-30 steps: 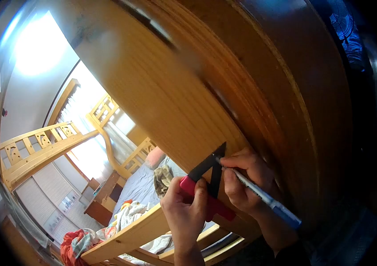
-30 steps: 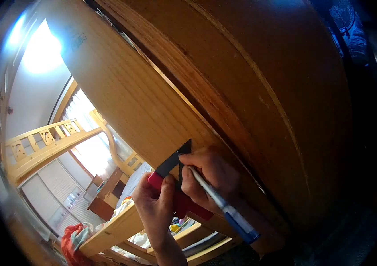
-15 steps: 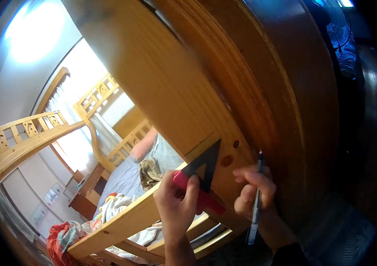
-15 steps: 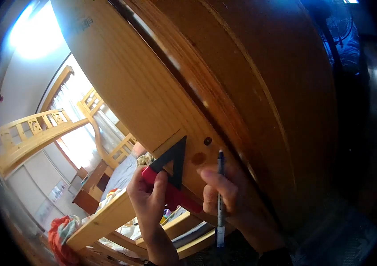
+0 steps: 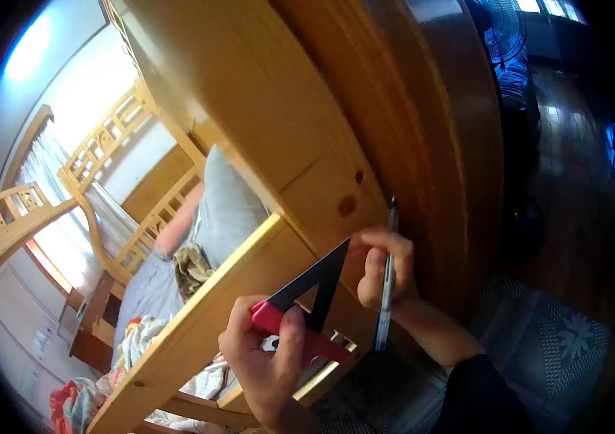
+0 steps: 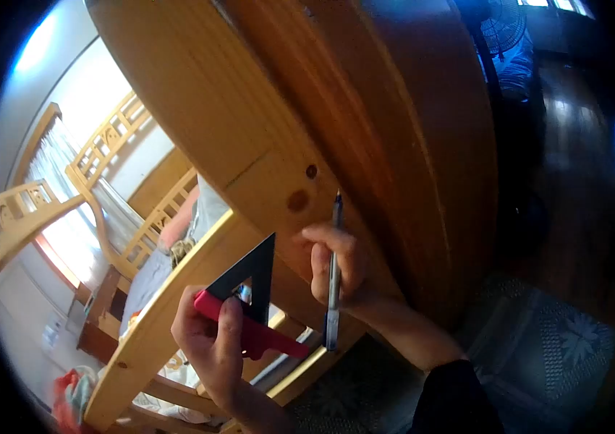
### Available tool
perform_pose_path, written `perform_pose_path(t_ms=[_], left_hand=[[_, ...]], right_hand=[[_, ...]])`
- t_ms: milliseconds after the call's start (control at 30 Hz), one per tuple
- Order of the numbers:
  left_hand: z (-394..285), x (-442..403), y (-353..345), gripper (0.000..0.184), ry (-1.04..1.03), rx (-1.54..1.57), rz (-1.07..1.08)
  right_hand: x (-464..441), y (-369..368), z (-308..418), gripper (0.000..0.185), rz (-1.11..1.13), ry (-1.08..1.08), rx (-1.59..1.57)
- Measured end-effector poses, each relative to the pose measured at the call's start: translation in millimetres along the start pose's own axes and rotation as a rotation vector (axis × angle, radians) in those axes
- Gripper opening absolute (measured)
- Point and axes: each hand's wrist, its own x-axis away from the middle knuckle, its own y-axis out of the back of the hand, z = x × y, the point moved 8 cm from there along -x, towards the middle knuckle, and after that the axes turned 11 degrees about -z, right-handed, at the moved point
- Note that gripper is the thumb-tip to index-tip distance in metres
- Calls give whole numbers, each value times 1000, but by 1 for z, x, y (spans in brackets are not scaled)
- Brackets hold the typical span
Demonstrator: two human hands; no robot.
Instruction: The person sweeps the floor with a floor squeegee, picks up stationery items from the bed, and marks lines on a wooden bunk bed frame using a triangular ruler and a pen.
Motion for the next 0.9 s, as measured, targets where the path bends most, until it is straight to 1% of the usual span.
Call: perform_pose_path(t_ms=[67, 100, 167, 233, 300, 367, 433, 467, 500, 567, 600, 667, 767, 800, 867, 900], left_hand=[[1, 3, -5, 14, 8, -20, 43], [2, 3, -4, 14, 23, -16, 32], [0, 4, -10, 15, -5, -40, 91], [6, 3, -12, 15, 49, -34, 84], [6, 3, -18, 16, -33, -62, 138], [8, 2, -20, 17, -29, -32, 116], [9, 3, -22, 18, -48, -17, 120], [11, 3, -24, 19, -66, -15, 128], [11, 1, -22, 19, -54, 7, 111], [5, 2, -29, 15, -81, -5, 207], [5, 3, -30, 15, -94, 0, 212], [6, 3, -33, 16, -85, 26, 219], [5, 1, -35, 18, -90, 71, 228], [5, 1, -35, 18, -101, 80, 225], [5, 1, -35, 18, -111, 102, 214], [4, 2, -36, 18, -116, 110, 218]], right_hand=[[-1, 0, -3, 19, 1, -60, 11], [0, -4, -3, 19, 19, -64, 8], [-1, 1, -3, 21, -73, -43, 71], [-2, -2, -3, 23, -19, -71, 59], [0, 2, -5, 18, -38, -138, -65], [0, 0, -2, 17, -9, -139, -25], [8, 8, -10, 19, -92, -188, 68], [11, 11, -12, 24, -111, -156, 150], [10, 9, -10, 24, -84, -142, 151], [9, 10, -6, 30, -85, -134, 146], [10, 12, -8, 34, -58, -124, 178], [8, 12, -5, 36, -32, -115, 217], [6, 12, -9, 38, 192, -158, 258], [5, 10, -5, 35, 134, -187, 199], [8, 13, -5, 34, 86, -207, 142], [14, 19, -15, 31, 88, -266, 168]])
